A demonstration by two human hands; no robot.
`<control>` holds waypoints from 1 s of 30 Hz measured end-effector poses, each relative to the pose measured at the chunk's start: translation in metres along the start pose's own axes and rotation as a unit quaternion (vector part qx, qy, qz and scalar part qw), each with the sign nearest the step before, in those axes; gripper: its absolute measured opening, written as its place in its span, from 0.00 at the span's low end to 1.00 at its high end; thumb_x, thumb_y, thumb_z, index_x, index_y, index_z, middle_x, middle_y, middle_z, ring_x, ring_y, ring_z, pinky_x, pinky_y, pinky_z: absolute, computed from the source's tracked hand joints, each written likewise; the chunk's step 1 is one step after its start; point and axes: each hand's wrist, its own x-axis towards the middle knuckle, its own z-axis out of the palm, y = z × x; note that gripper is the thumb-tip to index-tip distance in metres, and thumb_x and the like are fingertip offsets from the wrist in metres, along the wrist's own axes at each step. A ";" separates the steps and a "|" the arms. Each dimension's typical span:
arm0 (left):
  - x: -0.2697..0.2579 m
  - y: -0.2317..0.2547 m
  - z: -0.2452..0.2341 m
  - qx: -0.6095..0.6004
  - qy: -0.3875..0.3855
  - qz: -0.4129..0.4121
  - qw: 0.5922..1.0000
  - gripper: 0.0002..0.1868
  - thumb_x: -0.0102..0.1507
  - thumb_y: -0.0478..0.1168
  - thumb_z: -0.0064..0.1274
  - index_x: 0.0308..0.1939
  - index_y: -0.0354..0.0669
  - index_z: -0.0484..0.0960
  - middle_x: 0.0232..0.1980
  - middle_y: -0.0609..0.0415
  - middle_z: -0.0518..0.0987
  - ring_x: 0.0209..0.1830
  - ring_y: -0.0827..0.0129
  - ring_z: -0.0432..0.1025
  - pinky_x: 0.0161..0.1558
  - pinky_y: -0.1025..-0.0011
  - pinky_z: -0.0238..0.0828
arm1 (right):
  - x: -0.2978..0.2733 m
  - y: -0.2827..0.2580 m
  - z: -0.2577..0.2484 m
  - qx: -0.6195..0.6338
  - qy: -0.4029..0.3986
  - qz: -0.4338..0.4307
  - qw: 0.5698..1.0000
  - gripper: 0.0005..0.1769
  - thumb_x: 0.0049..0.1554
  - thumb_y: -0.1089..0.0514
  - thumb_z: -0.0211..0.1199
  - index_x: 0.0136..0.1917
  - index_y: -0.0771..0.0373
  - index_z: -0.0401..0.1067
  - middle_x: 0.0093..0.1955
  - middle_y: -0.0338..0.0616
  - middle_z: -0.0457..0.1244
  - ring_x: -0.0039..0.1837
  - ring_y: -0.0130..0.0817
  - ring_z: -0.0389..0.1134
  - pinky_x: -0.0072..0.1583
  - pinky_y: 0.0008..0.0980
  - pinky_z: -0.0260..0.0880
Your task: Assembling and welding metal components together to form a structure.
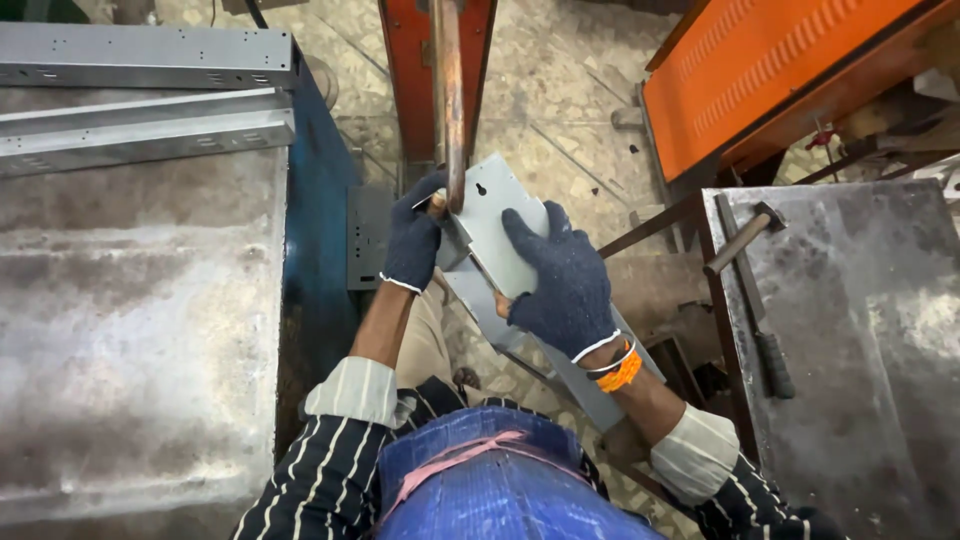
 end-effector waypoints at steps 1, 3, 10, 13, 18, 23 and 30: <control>0.001 -0.001 0.000 0.000 0.000 0.000 1.000 0.23 0.69 0.52 0.56 0.58 0.37 0.83 0.51 0.58 0.83 0.50 0.75 0.72 0.53 0.73 0.70 | 0.000 0.001 0.001 0.000 0.000 0.000 1.000 0.53 0.31 0.48 0.77 0.72 0.53 0.69 0.69 0.74 0.59 0.53 0.62 0.68 0.55 0.49 0.70; 0.000 -0.003 0.000 -0.005 0.012 -0.004 1.000 0.22 0.69 0.51 0.57 0.57 0.37 0.84 0.49 0.58 0.83 0.47 0.76 0.72 0.50 0.74 0.70 | -0.002 0.004 0.003 -0.012 0.008 -0.018 1.000 0.54 0.32 0.48 0.77 0.73 0.52 0.69 0.69 0.76 0.58 0.53 0.61 0.69 0.56 0.48 0.71; -0.006 0.063 -0.010 0.060 -0.005 -0.006 0.998 0.18 0.67 0.44 0.59 0.57 0.39 0.84 0.52 0.56 0.84 0.51 0.74 0.76 0.52 0.73 0.74 | 0.000 0.005 0.002 -0.019 0.003 -0.027 0.999 0.54 0.33 0.47 0.77 0.73 0.53 0.68 0.69 0.77 0.58 0.54 0.64 0.68 0.57 0.50 0.70; -0.017 0.083 -0.015 0.099 -0.052 -0.008 0.994 0.24 0.63 0.40 0.63 0.62 0.41 0.80 0.59 0.52 0.82 0.59 0.69 0.75 0.59 0.70 0.72 | -0.001 0.004 0.002 -0.028 -0.010 -0.016 0.999 0.55 0.31 0.46 0.78 0.73 0.52 0.68 0.69 0.79 0.57 0.55 0.66 0.68 0.57 0.51 0.70; -0.024 0.073 -0.003 0.128 -0.122 0.151 0.973 0.51 0.52 0.44 0.76 0.74 0.41 0.63 0.71 0.46 0.71 0.72 0.59 0.68 0.73 0.63 0.66 | 0.001 0.002 0.000 -0.017 -0.021 -0.004 1.000 0.56 0.30 0.46 0.80 0.72 0.53 0.68 0.69 0.78 0.57 0.56 0.68 0.67 0.58 0.51 0.70; -0.029 0.050 0.020 0.109 -0.025 0.147 0.983 0.62 0.49 0.41 0.76 0.79 0.44 0.50 0.70 0.46 0.69 0.68 0.58 0.70 0.69 0.63 0.69 | 0.002 0.000 0.000 -0.017 -0.028 0.002 0.999 0.56 0.31 0.48 0.79 0.73 0.53 0.67 0.70 0.78 0.56 0.57 0.67 0.67 0.59 0.51 0.69; -0.029 0.057 0.028 0.160 0.058 0.081 0.982 0.56 0.41 0.31 0.70 0.72 0.46 0.59 0.58 0.51 0.79 0.59 0.60 0.76 0.61 0.65 0.74 | 0.002 0.001 0.000 -0.011 -0.031 0.000 0.999 0.56 0.30 0.49 0.80 0.73 0.54 0.68 0.71 0.77 0.56 0.59 0.67 0.67 0.61 0.50 0.68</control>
